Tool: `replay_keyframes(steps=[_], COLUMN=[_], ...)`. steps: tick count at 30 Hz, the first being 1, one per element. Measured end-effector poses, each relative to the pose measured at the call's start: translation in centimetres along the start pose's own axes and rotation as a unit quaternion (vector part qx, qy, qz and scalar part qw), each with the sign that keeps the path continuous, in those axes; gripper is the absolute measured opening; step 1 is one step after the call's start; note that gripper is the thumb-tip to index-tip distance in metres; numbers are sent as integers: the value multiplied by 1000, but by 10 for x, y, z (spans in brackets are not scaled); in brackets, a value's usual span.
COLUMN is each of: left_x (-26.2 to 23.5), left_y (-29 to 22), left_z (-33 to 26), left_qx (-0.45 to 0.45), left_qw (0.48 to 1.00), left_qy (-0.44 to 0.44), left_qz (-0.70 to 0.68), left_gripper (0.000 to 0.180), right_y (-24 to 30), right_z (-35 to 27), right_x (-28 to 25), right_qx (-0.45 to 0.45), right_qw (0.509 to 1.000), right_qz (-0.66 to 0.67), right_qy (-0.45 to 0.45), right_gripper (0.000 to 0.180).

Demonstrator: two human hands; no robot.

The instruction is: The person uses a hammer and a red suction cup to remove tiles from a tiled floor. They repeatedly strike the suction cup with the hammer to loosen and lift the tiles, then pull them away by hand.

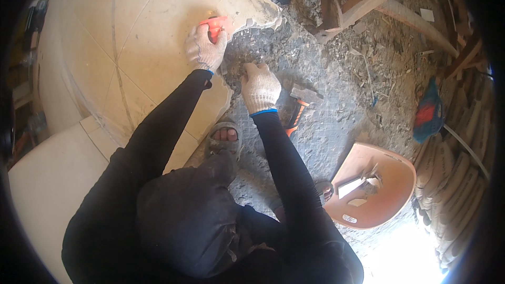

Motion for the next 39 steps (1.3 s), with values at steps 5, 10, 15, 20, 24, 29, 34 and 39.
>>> replay_keyframes(steps=[5, 10, 15, 20, 24, 29, 34, 39], left_x=[1, -2, -3, -6, -7, 0, 4, 0], left_y=[0, -2, -3, -7, -7, 0, 2, -3], left_z=[0, 0, 1, 1, 1, 0, 0, -1], left_qx=[3, 5, 3, -2, 6, -10, 6, -2], left_qw=[1000, 1000, 1000, 1000, 1000, 1000, 1000, 1000], left_qy=[-1, -1, 2, 4, 14, 18, -11, -5], left_qz=[-5, -2, 2, 0, 22, -1, -7, -5], left_gripper=[42, 42, 42, 36, 36, 43, 44, 42], right_y=[-4, -3, -3, -4, -3, 0, -2, -9], right_z=[3, 3, -1, -4, -4, -2, -1, -3], right_x=[0, 4, 7, 3, 0, 0, 0, 0], right_qx=[18, 14, 2, -11, -56, -111, -111, -63], right_qw=[999, 1000, 1000, 999, 998, 991, 992, 996], right_qz=[22, -10, -6, 21, -6, -58, -33, -9], right_qy=[26, 18, 3, -23, -42, -39, -48, -56], right_gripper=[22, 13, 11, 14, 16, 14, 12, 13])
Point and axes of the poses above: each hand's wrist, its own z-axis towards the middle knuckle, its own x-axis out of the palm, y = z × x, the point moved 3 cm from there along z, towards the middle knuckle, and after that the axes turned 2 degrees about z, right-handed, at the moved point
